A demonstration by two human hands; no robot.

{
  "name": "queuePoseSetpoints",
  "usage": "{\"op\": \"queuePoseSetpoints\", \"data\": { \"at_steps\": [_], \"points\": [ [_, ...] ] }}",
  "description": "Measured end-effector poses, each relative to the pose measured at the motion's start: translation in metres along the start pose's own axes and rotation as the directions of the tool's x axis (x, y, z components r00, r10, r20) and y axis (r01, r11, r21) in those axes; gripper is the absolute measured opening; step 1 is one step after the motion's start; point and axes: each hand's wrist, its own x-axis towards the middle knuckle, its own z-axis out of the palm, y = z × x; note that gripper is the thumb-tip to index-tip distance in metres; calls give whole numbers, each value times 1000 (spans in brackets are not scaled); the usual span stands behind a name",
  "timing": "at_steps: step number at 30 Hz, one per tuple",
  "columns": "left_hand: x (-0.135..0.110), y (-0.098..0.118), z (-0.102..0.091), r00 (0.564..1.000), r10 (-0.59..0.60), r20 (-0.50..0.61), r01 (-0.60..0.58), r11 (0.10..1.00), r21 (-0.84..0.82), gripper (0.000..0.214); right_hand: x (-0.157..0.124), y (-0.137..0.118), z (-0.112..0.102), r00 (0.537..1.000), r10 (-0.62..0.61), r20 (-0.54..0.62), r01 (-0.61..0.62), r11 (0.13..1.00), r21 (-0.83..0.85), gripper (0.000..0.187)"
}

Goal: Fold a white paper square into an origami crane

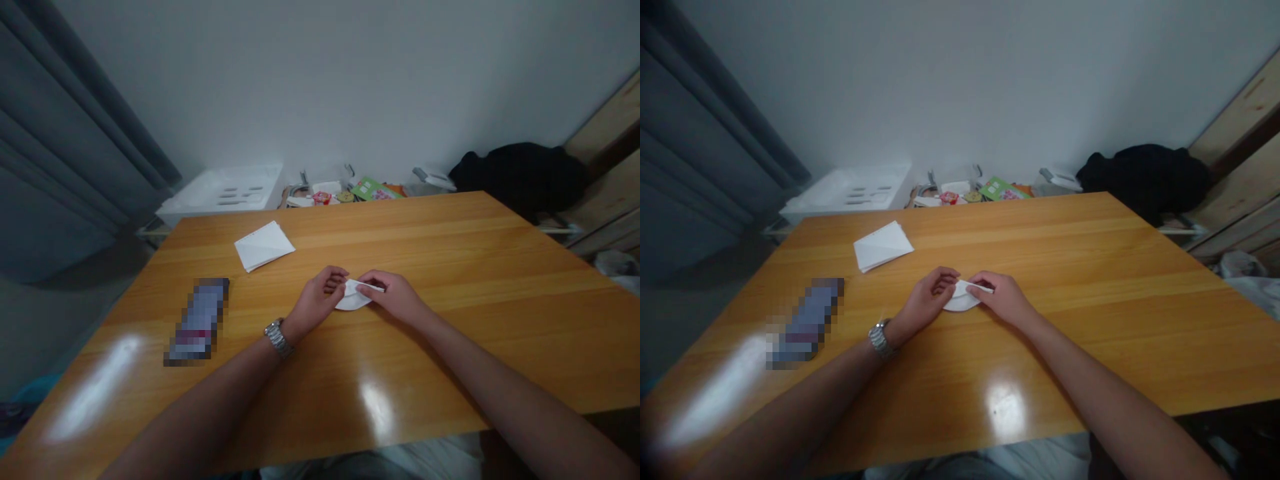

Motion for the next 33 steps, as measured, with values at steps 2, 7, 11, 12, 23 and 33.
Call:
{"op": "queuePoseSetpoints", "data": {
  "at_steps": [2, 7, 11, 12, 23, 33],
  "points": [
    [0, 1, 1, 1000, -17, 16, 17, 999, 30, 24, -2, -4, 0, 1000, -22, -8, 21, 998, -60, 22],
    [-2, 4, 2, 997, -40, 61, 38, 999, 30, 29, -6, -10, -2, 1000, -22, 4, 23, 996, -86, 24],
    [-1, 4, 0, 998, -49, 47, 50, 999, -20, 30, -5, -7, -3, 999, 15, -29, -17, 998, -54, 26],
    [-1, 4, 0, 998, -53, 43, 54, 998, -30, 30, -4, -7, -3, 999, 21, -37, -23, 999, -41, 27],
    [2, -1, -5, 996, -34, 87, 40, 996, -75, 31, -1, 3, -10, 995, 98, 24, -100, 991, 88, 35],
    [5, -4, -10, 988, -48, 147, 60, 995, -79, 33, -2, 1, -16, 978, 168, 124, -189, 965, 183, 46]
  ]
}}
